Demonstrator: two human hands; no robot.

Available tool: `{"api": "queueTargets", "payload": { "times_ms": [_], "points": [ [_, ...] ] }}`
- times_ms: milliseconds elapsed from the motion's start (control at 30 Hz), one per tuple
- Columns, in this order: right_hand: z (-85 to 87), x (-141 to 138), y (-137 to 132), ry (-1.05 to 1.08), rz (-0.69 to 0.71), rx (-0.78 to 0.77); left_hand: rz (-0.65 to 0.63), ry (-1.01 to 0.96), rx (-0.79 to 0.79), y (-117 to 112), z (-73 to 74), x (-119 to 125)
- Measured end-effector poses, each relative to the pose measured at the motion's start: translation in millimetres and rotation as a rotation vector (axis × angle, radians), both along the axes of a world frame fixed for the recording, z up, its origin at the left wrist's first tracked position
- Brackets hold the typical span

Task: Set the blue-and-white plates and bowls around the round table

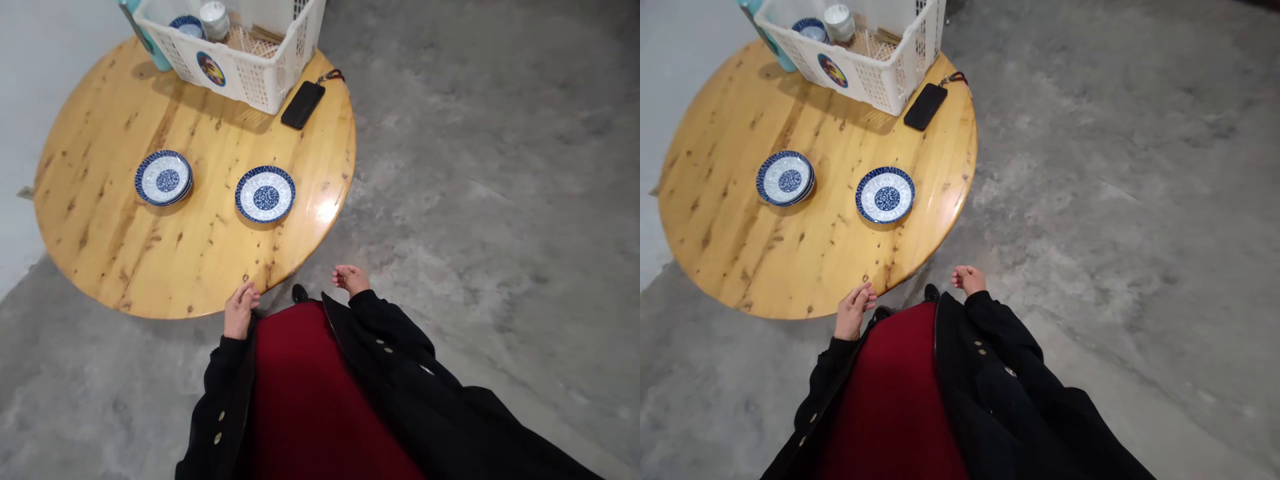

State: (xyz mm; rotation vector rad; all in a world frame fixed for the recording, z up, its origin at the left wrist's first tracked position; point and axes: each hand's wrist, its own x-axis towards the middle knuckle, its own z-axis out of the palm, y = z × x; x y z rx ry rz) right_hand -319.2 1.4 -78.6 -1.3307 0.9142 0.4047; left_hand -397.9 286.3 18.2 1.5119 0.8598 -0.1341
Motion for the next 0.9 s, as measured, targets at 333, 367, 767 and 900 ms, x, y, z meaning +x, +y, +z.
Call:
{"api": "queueTargets", "payload": {
  "times_ms": [333, 367, 767, 900],
  "points": [
    [8.0, -53.2, 118.2, -0.028, 0.043, 0.024, 0.103, -0.032, 0.040, 121.6, 1.8, -58.6],
    [9.3, -59.0, 131.3, -0.040, 0.051, 0.023, 0.114, -0.038, 0.041, 135.0, -0.3, -64.4],
    [24.5, -134.3, 224.6, -0.094, -0.019, -0.021, -0.025, -0.042, -0.023, 228.7, -22.7, -106.0],
    [32.5, -143.0, 225.7, -0.094, -0.066, -0.069, -0.079, -0.036, -0.094, 233.1, -27.7, -102.9]
  ]
}}
